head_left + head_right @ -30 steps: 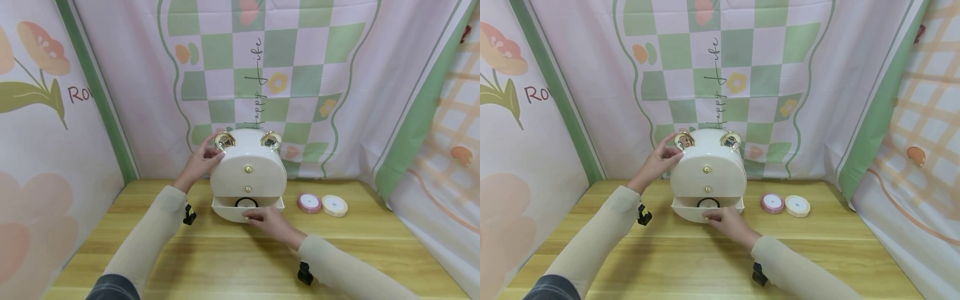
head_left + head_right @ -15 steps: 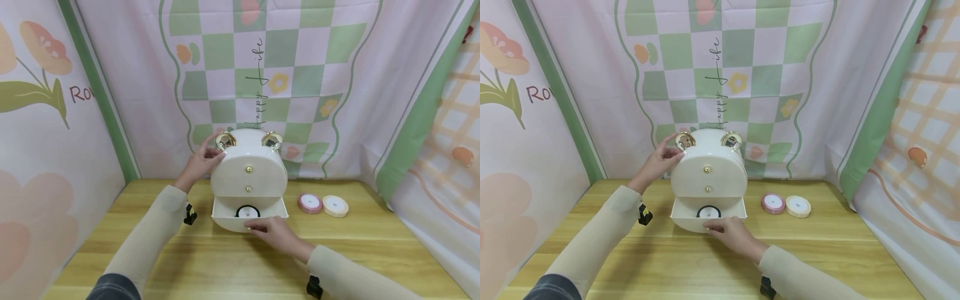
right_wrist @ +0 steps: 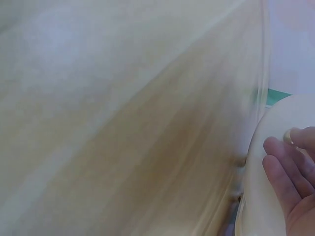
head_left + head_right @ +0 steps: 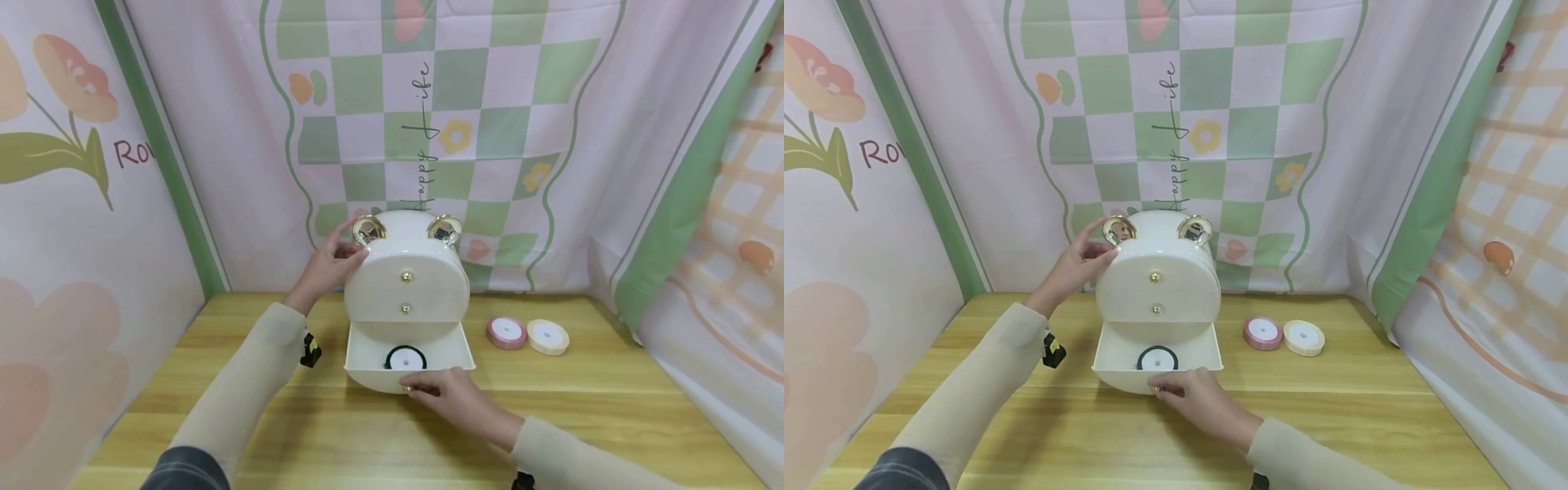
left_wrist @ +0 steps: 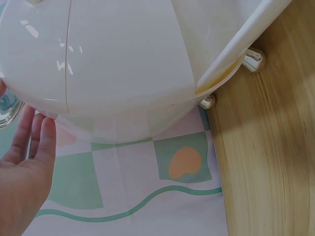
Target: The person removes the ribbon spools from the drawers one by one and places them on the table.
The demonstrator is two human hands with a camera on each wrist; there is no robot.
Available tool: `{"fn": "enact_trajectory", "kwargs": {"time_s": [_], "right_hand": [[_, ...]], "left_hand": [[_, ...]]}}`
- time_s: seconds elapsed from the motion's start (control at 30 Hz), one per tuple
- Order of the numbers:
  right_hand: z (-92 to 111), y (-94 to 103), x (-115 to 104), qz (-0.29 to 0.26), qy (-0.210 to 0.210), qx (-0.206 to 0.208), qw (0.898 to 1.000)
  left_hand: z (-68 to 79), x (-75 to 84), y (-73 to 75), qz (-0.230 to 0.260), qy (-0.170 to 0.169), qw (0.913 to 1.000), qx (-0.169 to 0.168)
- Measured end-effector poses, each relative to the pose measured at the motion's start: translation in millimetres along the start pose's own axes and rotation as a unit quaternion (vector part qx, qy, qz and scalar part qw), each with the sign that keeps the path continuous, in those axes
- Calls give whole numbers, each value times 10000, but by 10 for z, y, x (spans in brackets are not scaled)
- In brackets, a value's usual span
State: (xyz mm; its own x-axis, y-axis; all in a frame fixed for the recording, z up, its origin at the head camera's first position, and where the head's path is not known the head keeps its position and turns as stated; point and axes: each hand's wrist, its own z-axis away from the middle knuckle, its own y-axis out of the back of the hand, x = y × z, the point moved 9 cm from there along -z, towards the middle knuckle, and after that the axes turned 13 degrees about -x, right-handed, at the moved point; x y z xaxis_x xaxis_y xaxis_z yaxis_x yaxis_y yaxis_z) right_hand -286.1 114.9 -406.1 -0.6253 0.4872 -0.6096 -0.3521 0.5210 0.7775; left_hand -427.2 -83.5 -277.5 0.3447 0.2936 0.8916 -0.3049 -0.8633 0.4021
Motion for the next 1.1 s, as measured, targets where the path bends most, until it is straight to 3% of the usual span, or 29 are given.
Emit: {"fn": "enact_trajectory", "kwargs": {"time_s": [0.47,0.8,0.97,1.1], "right_hand": [[98,-35,-82,28,36,4,10000],[121,-58,-146,65,54,-237,9997],[120,43,-247,400,263,-270,9985],[99,183,-319,425,201,-363,9982]], "left_hand": [[-9,-14,6,-50,42,10000,29],[-12,-6,5,-60,12,10000,-19],[-7,-12,0,-30,36,10000,-32],[-3,-10,1,-75,34,10000,-43]]}}
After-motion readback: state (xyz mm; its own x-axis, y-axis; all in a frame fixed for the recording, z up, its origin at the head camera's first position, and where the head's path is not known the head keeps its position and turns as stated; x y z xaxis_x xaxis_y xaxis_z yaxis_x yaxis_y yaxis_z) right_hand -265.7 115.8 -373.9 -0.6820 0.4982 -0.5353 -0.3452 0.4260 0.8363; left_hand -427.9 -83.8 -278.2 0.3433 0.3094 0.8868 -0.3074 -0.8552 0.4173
